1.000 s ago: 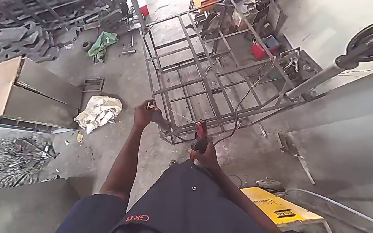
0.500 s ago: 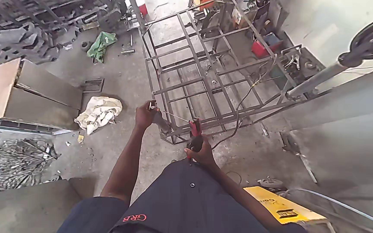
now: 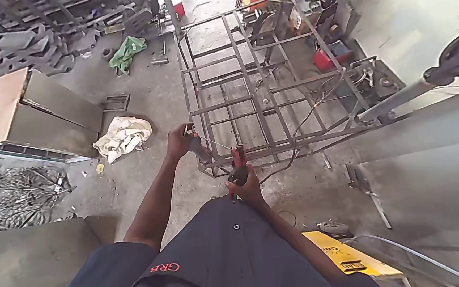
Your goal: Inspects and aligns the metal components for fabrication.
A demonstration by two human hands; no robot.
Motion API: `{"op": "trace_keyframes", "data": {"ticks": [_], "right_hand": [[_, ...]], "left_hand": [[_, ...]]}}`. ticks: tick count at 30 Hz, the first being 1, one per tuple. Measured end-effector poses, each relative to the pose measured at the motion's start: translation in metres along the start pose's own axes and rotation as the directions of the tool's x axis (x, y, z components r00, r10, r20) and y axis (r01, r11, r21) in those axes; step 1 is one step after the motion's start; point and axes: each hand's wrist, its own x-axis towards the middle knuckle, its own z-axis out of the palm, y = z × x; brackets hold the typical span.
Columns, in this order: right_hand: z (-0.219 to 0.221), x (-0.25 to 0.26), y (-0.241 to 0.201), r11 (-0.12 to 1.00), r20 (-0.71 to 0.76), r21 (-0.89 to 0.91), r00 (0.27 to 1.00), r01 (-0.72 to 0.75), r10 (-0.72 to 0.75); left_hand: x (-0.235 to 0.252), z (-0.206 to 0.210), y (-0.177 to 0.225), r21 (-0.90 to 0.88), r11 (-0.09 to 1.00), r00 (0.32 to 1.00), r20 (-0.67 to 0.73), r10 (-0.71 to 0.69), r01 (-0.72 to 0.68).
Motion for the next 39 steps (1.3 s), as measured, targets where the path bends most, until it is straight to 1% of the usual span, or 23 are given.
{"op": "trace_keyframes", "data": {"ticks": [5,11,15,20,25,29,30,32,34,35,36,37,38,39], "right_hand": [[0.002,0.001,0.0,1.0,0.01,-0.015,1.0,-0.022,0.022],[0.004,0.003,0.001,1.0,0.003,-0.007,1.0,-0.017,0.017],[0.004,0.001,0.002,1.0,0.003,-0.01,1.0,-0.001,0.001],[0.005,0.002,0.0,1.0,0.001,-0.027,1.0,0.009,-0.009],[0.006,0.005,0.001,0.999,0.033,-0.033,0.999,-0.039,0.04],[0.006,0.005,0.001,0.999,0.03,-0.025,0.999,-0.032,0.033],[0.006,0.005,0.0,0.999,0.03,-0.033,0.999,-0.036,0.037],[0.006,0.005,-0.002,0.997,0.034,-0.057,0.998,-0.058,0.06],[0.006,0.005,-0.007,0.993,0.031,-0.082,0.995,-0.089,0.092],[0.006,0.005,-0.008,0.991,0.03,-0.085,0.994,-0.1,0.103],[0.005,0.005,-0.009,0.991,0.034,-0.084,0.994,-0.105,0.108],[0.005,0.006,-0.008,0.992,0.035,-0.081,0.994,-0.097,0.1],[0.005,0.006,-0.006,0.994,0.03,-0.074,0.996,-0.079,0.081],[0.006,0.006,-0.006,0.994,0.029,-0.072,0.996,-0.082,0.084]], "left_hand": [[0.0,0.0,-0.006,-0.02,1.0,1.0,-0.009,0.003,-0.003],[0.0,0.0,-0.008,-0.024,1.0,1.0,-0.011,0.008,-0.009],[0.001,0.002,-0.014,-0.022,0.999,0.999,-0.024,0.038,-0.039],[0.0,0.001,-0.011,-0.032,0.999,1.0,-0.024,0.018,-0.018],[0.0,0.0,-0.01,-0.025,0.999,1.0,-0.015,0.023,-0.023],[0.001,0.0,-0.012,-0.018,1.0,1.0,-0.012,0.02,-0.02],[0.0,0.0,-0.012,0.009,1.0,1.0,-0.023,0.017,-0.017],[-0.002,0.0,-0.002,0.154,0.987,0.998,-0.06,-0.028,0.037],[-0.004,-0.001,0.006,0.319,0.937,0.99,-0.039,-0.133,0.139],[-0.005,0.0,0.002,0.387,0.908,0.986,-0.013,-0.168,0.159],[-0.008,0.002,-0.008,0.423,0.895,0.986,0.025,-0.167,0.141],[-0.011,0.005,-0.013,0.436,0.895,0.995,0.002,-0.1,0.089],[-0.015,0.005,-0.008,0.435,0.9,0.997,-0.078,-0.002,0.036],[-0.024,0.001,0.014,0.468,0.882,0.994,-0.106,0.003,0.048]]}}
